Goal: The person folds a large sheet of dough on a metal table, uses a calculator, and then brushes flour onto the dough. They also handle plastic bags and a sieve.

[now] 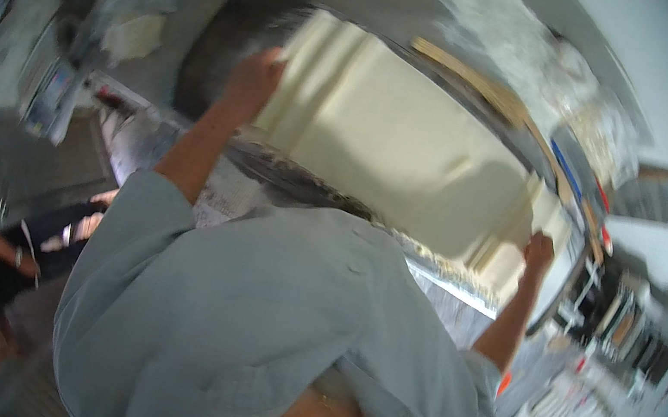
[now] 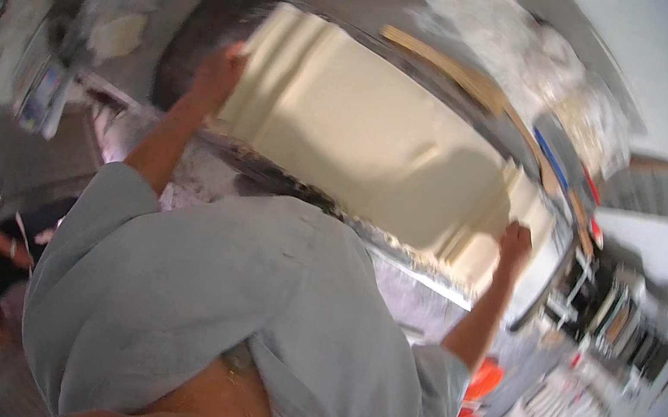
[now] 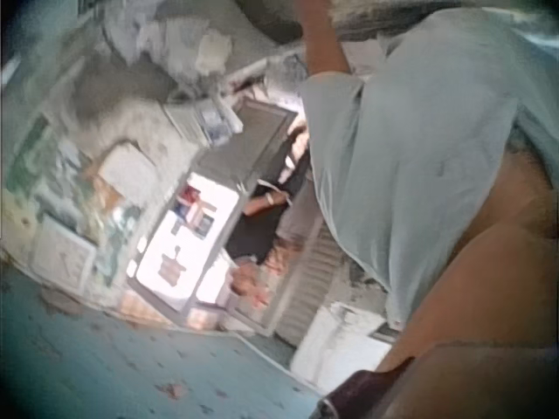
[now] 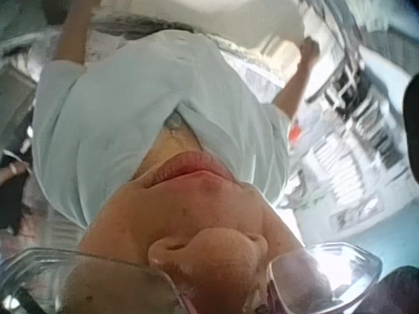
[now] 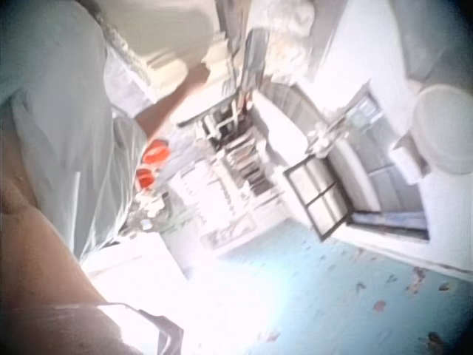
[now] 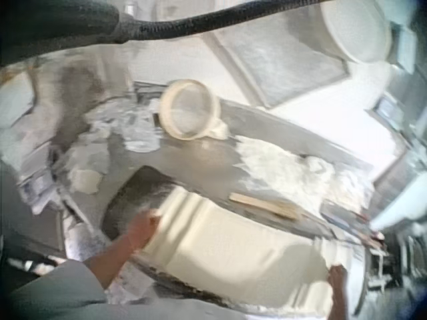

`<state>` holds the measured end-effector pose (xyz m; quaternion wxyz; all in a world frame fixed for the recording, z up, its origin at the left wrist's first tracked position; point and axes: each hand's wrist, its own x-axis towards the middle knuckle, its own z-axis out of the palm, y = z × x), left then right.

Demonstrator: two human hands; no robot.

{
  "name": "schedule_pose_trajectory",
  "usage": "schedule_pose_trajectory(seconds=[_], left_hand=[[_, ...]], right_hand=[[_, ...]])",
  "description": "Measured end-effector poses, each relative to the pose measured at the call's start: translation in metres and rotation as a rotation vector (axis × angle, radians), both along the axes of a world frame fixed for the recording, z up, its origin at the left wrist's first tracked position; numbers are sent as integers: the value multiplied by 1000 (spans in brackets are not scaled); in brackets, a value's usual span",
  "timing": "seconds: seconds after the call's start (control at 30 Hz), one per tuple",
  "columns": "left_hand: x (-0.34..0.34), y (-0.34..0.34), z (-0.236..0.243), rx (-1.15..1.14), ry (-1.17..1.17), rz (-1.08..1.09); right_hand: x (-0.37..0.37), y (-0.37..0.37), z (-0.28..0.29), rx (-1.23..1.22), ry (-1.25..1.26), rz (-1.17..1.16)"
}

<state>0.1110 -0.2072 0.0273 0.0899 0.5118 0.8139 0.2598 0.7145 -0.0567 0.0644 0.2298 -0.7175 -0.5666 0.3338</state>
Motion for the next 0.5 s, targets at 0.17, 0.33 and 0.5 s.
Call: schedule_pose_trajectory(seconds=[0.17, 0.33, 0.5], left_hand=[[-2, 25, 1, 211, 130, -211], [-3, 19, -7, 175, 72, -116], [-7, 10, -16, 85, 100, -8]], right_hand=[[15, -14, -25, 235, -611, -102], [31, -13, -34, 30, -502, -128], [30, -4, -25, -76, -375, -25]])
